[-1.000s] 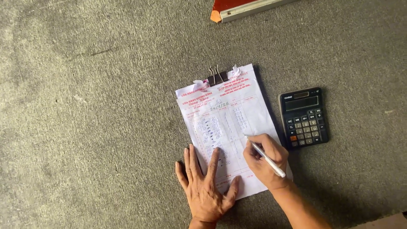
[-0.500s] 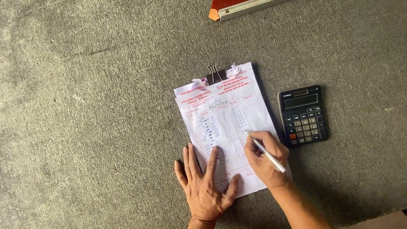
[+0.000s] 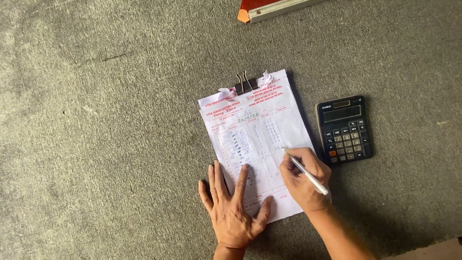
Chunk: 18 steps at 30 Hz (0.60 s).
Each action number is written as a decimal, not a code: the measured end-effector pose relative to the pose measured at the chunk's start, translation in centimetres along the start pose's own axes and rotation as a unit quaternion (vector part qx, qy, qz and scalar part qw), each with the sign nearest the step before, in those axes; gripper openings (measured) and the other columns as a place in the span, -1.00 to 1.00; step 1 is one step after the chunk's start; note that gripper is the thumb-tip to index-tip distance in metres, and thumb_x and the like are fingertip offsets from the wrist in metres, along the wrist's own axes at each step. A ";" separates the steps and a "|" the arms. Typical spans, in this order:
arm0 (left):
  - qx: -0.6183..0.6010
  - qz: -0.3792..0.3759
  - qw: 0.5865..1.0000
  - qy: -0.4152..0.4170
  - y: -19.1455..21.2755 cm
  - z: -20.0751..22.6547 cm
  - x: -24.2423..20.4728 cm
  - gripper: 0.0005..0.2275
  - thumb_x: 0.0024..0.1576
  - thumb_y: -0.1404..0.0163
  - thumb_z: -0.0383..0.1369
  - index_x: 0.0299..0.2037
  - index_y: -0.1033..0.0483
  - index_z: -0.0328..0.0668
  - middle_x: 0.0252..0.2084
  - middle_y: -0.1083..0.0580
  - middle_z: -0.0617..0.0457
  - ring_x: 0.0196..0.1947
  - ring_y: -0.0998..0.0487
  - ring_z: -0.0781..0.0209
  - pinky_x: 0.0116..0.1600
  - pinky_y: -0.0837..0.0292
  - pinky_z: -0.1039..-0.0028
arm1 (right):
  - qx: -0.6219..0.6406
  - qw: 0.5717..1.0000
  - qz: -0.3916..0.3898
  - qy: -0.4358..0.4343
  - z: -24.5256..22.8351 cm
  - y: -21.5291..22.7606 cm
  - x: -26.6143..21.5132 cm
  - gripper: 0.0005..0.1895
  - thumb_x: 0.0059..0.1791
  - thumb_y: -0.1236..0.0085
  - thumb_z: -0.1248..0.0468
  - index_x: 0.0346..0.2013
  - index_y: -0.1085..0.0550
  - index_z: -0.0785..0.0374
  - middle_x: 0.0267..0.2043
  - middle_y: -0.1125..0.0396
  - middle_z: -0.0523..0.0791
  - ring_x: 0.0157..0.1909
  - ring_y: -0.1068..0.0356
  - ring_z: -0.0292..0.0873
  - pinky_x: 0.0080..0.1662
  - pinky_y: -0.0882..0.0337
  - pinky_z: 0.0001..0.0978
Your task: Using a calculator to perform calculations and writing the results on a paper form on a clipboard.
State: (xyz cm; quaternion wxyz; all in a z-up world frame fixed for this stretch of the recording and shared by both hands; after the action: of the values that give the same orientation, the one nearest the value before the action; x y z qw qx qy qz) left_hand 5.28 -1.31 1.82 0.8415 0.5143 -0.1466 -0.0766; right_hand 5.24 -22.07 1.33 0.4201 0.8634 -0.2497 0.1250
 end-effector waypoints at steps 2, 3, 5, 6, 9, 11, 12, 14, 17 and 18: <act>-0.002 -0.004 1.000 0.002 0.1 0.1 -0.1 -0.22 0.12 0.02 0.35 0.55 -0.39 0.33 0.70 -0.05 -0.42 0.73 -0.02 -0.32 0.68 0.28 -0.30 | -0.001 1.000 0.000 0.006 -0.1 0.0 0.0 -0.93 0.08 -0.29 0.49 -0.18 -0.56 0.33 -0.42 -0.51 -0.09 -0.50 -0.52 -0.21 -0.41 -0.53 -0.46; -0.006 -0.006 1.000 0.002 0.1 0.1 0.1 -0.23 0.13 0.03 0.35 0.55 -0.39 0.32 0.70 -0.04 -0.42 0.73 0.00 -0.33 0.68 0.30 -0.31 | -0.004 1.000 0.003 0.014 -0.2 -0.1 0.1 -0.92 0.07 -0.29 0.51 -0.19 -0.55 0.34 -0.43 -0.50 -0.08 -0.50 -0.50 -0.21 -0.41 -0.52 -0.47; -0.005 0.000 1.000 -0.002 0.1 0.0 0.2 -0.23 0.13 0.01 0.35 0.55 -0.38 0.33 0.70 -0.05 -0.43 0.73 -0.01 -0.33 0.67 0.28 -0.32 | -0.005 1.000 0.010 0.021 0.1 -0.5 0.1 -0.94 0.10 -0.28 0.50 -0.17 -0.56 0.35 -0.43 -0.48 -0.09 -0.52 -0.45 -0.25 -0.43 -0.50 -0.50; -0.005 0.004 1.000 -0.005 0.1 0.0 0.1 -0.22 0.13 0.00 0.35 0.56 -0.37 0.33 0.70 -0.06 -0.44 0.73 -0.02 -0.33 0.67 0.26 -0.32 | -0.006 0.999 0.016 0.028 0.2 -0.5 0.0 -0.97 0.13 -0.26 0.50 -0.15 -0.56 0.37 -0.44 -0.46 -0.11 -0.54 -0.41 -0.28 -0.44 -0.48 -0.52; -0.010 0.008 1.000 -0.005 0.3 0.2 0.2 -0.24 0.12 -0.01 0.33 0.54 -0.41 0.31 0.69 -0.06 -0.46 0.72 -0.06 -0.34 0.67 0.25 -0.32 | -0.002 1.000 0.013 0.016 0.5 -0.4 -0.1 -0.93 0.09 -0.28 0.50 -0.19 -0.55 0.34 -0.46 -0.45 -0.12 -0.57 -0.39 -0.27 -0.45 -0.47 -0.48; -0.004 0.007 1.000 -0.008 0.1 -0.1 0.1 -0.23 0.12 -0.02 0.34 0.54 -0.40 0.31 0.69 -0.06 -0.46 0.72 -0.06 -0.34 0.66 0.24 -0.33 | 0.040 0.998 0.009 -0.050 0.1 0.4 -0.1 -0.96 0.11 -0.23 0.46 -0.16 -0.54 0.33 -0.45 -0.50 -0.07 -0.57 -0.51 -0.19 -0.52 -0.42 -0.49; 0.001 0.005 1.000 -0.010 0.0 -0.1 -0.1 -0.22 0.12 -0.03 0.34 0.55 -0.38 0.32 0.69 -0.07 -0.46 0.71 -0.06 -0.35 0.65 0.22 -0.34 | 0.080 0.990 0.001 -0.117 0.2 0.9 -0.2 -0.97 0.12 -0.19 0.42 -0.14 -0.53 0.32 -0.43 -0.55 -0.01 -0.56 -0.63 -0.12 -0.58 -0.38 -0.50; -0.002 0.006 1.000 -0.008 0.1 0.2 -0.4 -0.22 0.13 -0.01 0.34 0.55 -0.39 0.27 0.68 -0.07 -0.47 0.71 -0.06 -0.36 0.65 0.22 -0.34 | 0.110 0.988 -0.007 -0.111 0.8 2.4 -2.0 -0.90 0.19 -0.12 0.32 -0.11 -0.54 0.30 -0.42 -0.54 -0.04 -0.51 -0.62 -0.16 -0.51 -0.48 -0.50; -0.014 0.025 1.000 -0.010 0.1 0.0 0.1 -0.23 0.12 -0.02 0.33 0.50 -0.43 0.18 0.68 -0.08 -0.47 0.71 -0.07 -0.34 0.65 0.21 -0.34 | 0.134 0.985 -0.009 -0.109 2.5 5.0 -3.8 -0.67 0.29 0.12 0.20 -0.16 -0.54 0.33 -0.25 -0.53 0.01 -0.22 -0.58 -0.08 -0.20 -0.59 -0.36; -0.029 0.033 0.999 -0.009 0.2 0.0 -0.1 -0.24 0.11 -0.05 0.32 0.46 -0.46 0.13 0.68 -0.08 -0.46 0.71 -0.07 -0.32 0.65 0.21 -0.35 | 0.121 0.986 -0.010 -0.119 3.2 6.2 -4.8 -0.52 0.33 0.28 0.18 -0.24 -0.54 0.36 -0.10 -0.52 0.10 0.00 -0.55 0.05 0.03 -0.59 -0.21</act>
State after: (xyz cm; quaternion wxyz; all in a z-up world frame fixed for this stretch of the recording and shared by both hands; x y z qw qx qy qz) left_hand 5.16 -1.21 2.05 0.8568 0.4836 -0.1692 -0.0577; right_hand -2.13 -26.28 1.48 0.2813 0.9190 -0.2724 0.0466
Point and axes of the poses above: each hand's wrist, its own x-axis towards the middle knuckle, its own y-axis out of the back of the hand, z = x × y, the point moved 5 cm from there along x, towards the middle knuckle
